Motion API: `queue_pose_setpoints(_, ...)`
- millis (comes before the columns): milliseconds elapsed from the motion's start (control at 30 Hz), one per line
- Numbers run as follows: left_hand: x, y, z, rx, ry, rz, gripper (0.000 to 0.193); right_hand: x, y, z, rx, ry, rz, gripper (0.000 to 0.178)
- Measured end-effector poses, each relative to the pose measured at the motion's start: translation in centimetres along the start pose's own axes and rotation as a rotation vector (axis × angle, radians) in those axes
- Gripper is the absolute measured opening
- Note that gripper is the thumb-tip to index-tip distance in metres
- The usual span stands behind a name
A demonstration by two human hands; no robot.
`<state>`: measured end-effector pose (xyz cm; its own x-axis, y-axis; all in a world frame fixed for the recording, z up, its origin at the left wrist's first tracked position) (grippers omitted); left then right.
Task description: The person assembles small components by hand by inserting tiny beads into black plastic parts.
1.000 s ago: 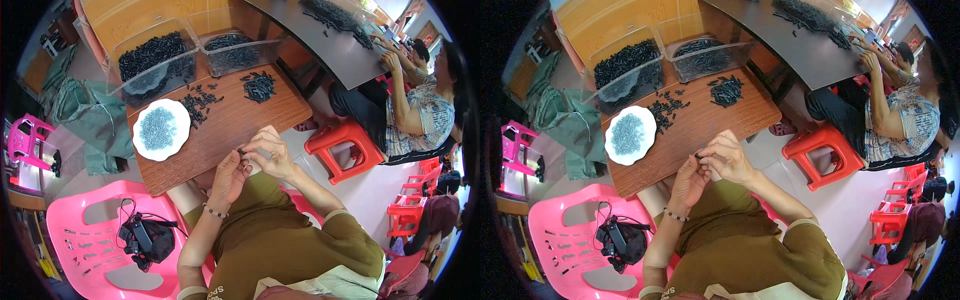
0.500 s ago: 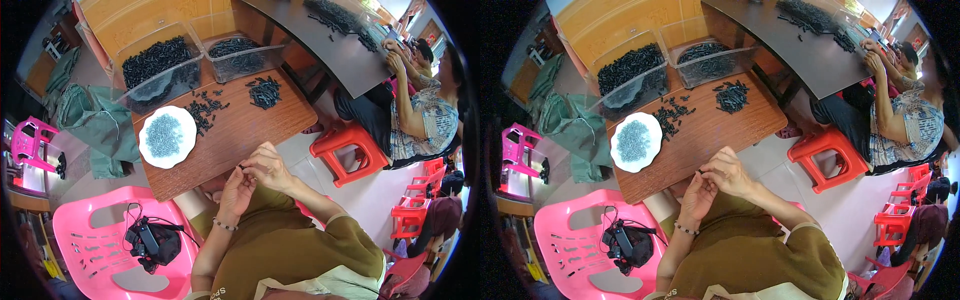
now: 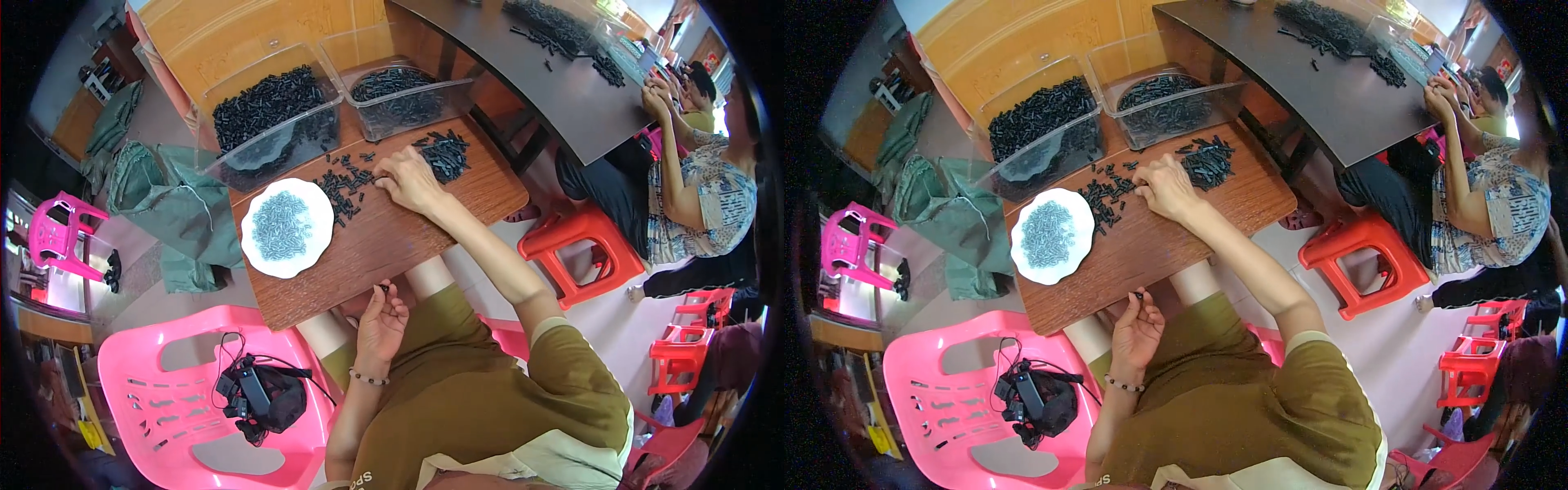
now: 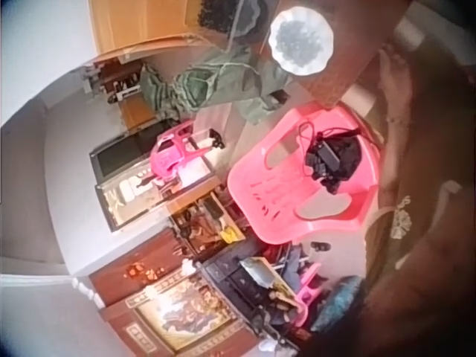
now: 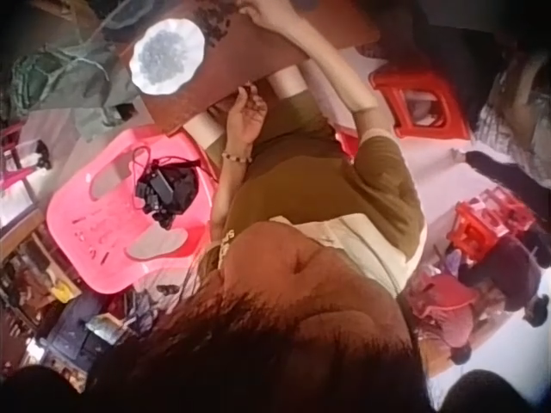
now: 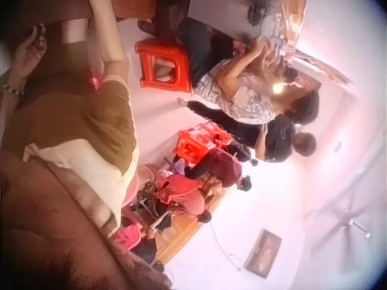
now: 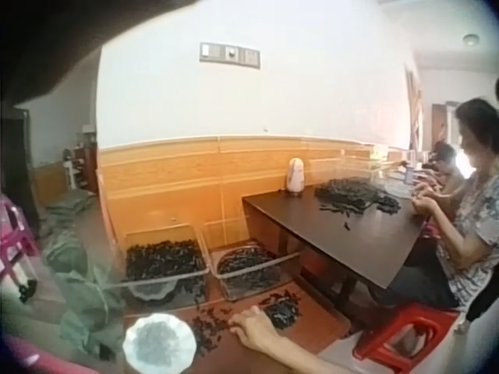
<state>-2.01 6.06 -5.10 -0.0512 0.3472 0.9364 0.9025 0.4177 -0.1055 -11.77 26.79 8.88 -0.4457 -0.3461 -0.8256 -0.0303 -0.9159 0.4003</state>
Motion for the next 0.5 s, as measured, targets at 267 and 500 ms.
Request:
queue_pose_setpoints(267, -0.6, 0.5, 0.0, -0.009, -0.047, -0.013, 0.021, 3.7, -2.0, 0.9, 0.114, 0.132, 0.02, 0.01)
queue_pose_setpoints(500, 0.8, -0.2, 0.4, 0.018, -0.035, 0.038, 0.021, 2.2, 0.2, -0.1, 0.034, 0.116, 0.32, 0.011)
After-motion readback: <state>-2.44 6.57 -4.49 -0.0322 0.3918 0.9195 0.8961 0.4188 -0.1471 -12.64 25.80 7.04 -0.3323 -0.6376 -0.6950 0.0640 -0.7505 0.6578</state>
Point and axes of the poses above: each hand's wrist, its own z-axis towards the middle knuckle, its own x-axis out of the palm, y = z × x, the point moved 10 cm from there along z, towards the middle knuckle, and after that the axes turned 9 degrees about y, right-handed, at the moved point
